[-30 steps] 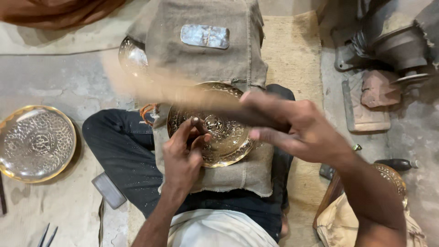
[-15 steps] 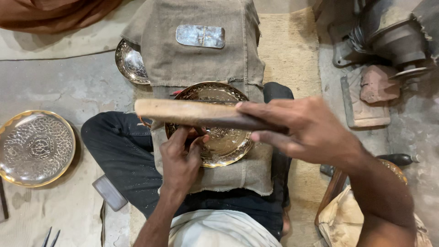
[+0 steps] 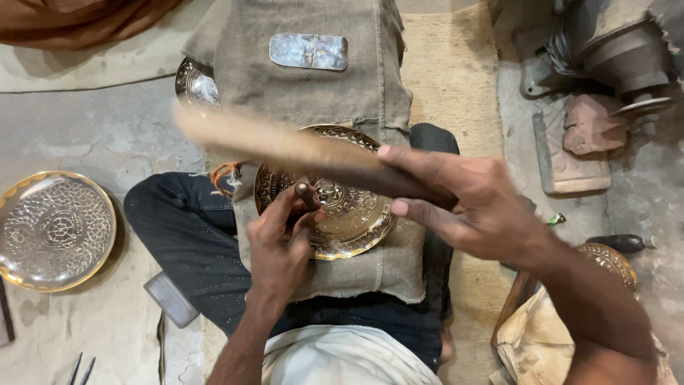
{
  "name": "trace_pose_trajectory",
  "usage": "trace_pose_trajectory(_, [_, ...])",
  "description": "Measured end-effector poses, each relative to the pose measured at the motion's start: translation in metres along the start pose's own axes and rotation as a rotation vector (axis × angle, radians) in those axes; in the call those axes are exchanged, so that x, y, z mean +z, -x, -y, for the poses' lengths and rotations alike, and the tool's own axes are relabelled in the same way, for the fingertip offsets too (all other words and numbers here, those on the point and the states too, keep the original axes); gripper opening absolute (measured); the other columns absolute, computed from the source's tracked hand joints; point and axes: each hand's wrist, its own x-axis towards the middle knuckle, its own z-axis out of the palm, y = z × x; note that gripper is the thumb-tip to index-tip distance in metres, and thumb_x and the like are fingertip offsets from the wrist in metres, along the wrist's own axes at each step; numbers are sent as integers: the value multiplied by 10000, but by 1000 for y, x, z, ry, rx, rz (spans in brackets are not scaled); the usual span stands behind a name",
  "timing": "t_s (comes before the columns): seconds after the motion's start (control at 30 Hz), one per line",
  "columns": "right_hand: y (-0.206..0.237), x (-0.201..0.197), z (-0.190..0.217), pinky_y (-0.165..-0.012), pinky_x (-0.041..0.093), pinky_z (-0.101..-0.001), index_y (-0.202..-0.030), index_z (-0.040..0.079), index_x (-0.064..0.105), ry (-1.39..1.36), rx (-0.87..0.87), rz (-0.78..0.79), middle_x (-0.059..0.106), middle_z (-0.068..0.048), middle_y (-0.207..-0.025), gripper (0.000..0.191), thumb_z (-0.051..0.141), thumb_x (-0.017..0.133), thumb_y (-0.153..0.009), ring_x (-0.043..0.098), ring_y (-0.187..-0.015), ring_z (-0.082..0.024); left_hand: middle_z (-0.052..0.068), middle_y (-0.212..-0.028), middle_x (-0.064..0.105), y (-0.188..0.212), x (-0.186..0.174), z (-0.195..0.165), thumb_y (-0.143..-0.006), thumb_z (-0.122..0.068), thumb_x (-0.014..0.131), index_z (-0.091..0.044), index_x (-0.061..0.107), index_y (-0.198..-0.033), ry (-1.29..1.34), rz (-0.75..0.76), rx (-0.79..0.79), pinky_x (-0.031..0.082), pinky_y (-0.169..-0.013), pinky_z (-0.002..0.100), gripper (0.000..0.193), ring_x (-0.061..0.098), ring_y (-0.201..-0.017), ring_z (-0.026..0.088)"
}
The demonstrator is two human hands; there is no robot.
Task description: The person sits on the floor and uses a chisel and hammer to engrave a decorative pattern into a brass plate. They repeatedly strike the chisel to create fine details on the plate's surface.
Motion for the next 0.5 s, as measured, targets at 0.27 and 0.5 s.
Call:
trace_pose_trajectory(0.27, [8,1,-10,-536,574,-296,-1456,196,561,102,69,142,802,-75,-1058,535,381,653,-962,682,-576,-108,150,-1061,744,0,-1,-2,-868,188,574,28,647,-1233,23,7,8,656,-884,322,405,773,-987,228])
trace_pose_trajectory(0.5, [10,3,-13,-621,625,-307,-1490,166,525,28,49,118,776,-111,-1060,561,375,641,-983,717,-654,-125,135,-1047,763,-2,-3,-4,-892,137,640,3,669,-1193,-57,42,-7,627,-852,316,331,785,-970,214])
